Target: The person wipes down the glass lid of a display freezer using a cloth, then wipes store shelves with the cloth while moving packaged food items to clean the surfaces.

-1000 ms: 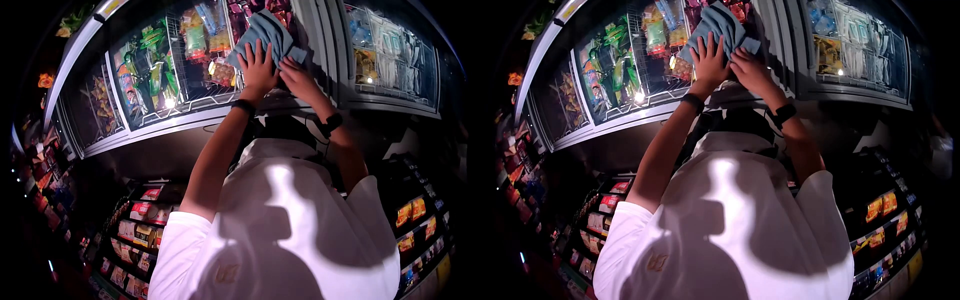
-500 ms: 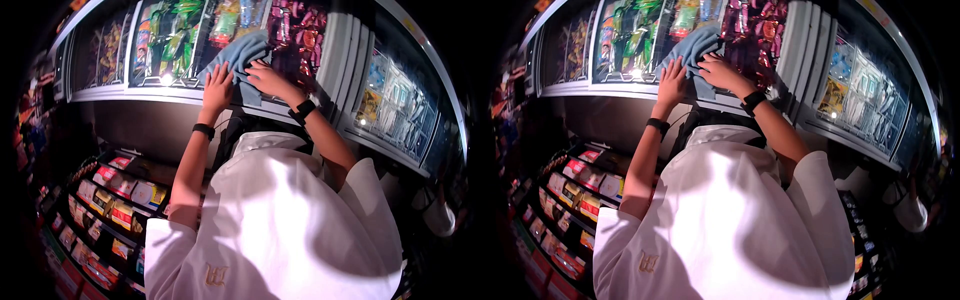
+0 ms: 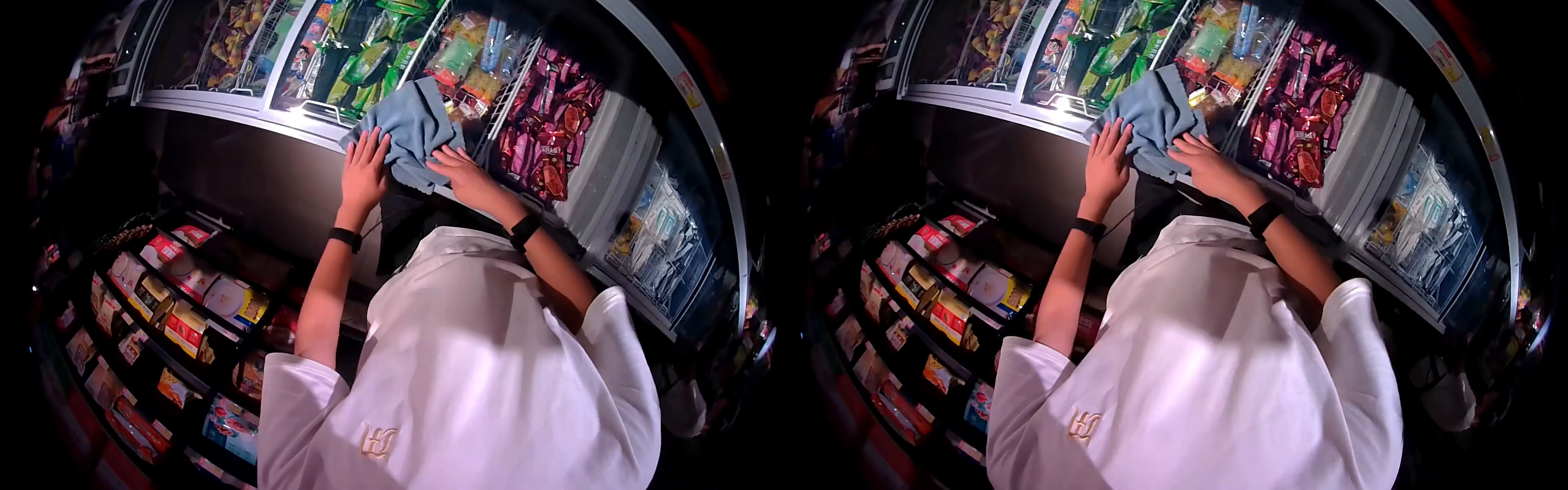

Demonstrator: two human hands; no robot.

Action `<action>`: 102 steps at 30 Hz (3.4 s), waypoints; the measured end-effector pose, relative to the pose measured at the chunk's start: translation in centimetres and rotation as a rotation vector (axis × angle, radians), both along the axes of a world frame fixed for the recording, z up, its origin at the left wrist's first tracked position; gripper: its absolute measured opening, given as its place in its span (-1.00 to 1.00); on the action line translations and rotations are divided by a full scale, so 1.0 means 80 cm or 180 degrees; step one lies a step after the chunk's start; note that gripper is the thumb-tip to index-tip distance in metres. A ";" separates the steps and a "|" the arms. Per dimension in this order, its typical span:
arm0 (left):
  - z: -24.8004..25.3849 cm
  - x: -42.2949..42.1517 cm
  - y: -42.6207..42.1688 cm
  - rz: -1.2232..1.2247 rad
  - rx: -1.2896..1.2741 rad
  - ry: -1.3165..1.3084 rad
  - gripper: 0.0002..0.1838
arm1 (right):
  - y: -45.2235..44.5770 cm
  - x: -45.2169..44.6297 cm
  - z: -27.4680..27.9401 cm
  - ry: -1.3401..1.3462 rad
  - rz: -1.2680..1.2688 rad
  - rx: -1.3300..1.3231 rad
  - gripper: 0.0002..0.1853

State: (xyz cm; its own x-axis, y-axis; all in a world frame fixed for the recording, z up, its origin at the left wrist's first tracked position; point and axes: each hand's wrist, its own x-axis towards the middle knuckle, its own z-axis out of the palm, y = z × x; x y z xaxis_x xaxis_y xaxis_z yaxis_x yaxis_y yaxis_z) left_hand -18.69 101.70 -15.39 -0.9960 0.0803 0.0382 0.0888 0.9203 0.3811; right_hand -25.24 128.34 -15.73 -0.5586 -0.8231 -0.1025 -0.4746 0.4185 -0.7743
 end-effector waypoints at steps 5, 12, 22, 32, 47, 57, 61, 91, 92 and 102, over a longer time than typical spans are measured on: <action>-0.009 -0.054 -0.136 -0.0034 -0.0282 0.0145 -0.37 | -0.098 -0.020 0.004 0.0016 -0.0336 0.0071 -0.28; -0.028 -0.095 -0.339 0.0290 -0.0646 0.0301 -0.41 | -0.324 -0.095 -0.020 0.0375 -0.0093 0.0076 -0.41; -0.031 -0.096 -0.391 0.0669 -0.0738 0.0070 -0.47 | -0.442 -0.098 -0.008 0.0467 -0.0132 0.0176 -0.40; -0.030 -0.124 -0.457 0.0136 -0.0692 -0.0132 -0.41 | -0.494 -0.114 -0.004 0.1051 -0.0422 0.0339 -0.45; -0.047 -0.346 -0.754 -0.0143 -0.0559 -0.0593 0.05 | -0.804 -0.245 -0.038 0.0811 -0.1636 0.0567 -0.53; -0.014 -0.284 -0.764 -0.1050 -0.0193 -0.1114 -0.04 | -0.761 -0.156 0.008 0.0054 -0.1762 0.0993 -0.53; -0.037 -0.336 -0.774 -0.1103 -0.0485 -0.0641 -0.14 | -0.754 -0.206 -0.024 0.0407 -0.2134 0.0990 -0.52; -0.051 -0.383 -0.743 -0.1170 -0.0836 -0.0403 -0.23 | -0.769 -0.248 -0.042 0.0299 -0.2684 0.0815 -0.50; -0.053 -0.370 -0.743 -0.1175 -0.1026 -0.0399 -0.22 | -0.770 -0.235 -0.046 0.0319 -0.2549 0.0740 -0.49; -0.027 -0.383 -0.751 -0.1439 -0.0756 -0.0922 -0.23 | -0.749 -0.174 -0.016 0.0215 -0.2572 0.0520 -0.50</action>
State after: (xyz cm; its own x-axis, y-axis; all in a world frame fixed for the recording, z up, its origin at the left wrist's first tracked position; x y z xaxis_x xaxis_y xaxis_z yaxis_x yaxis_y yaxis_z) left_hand -49.32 41.66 -17.57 -0.8281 0.4726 -0.3015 0.4153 0.8784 0.2364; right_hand -39.13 68.45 -17.00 -0.9810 -0.1429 -0.1310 -0.0226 0.7554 -0.6549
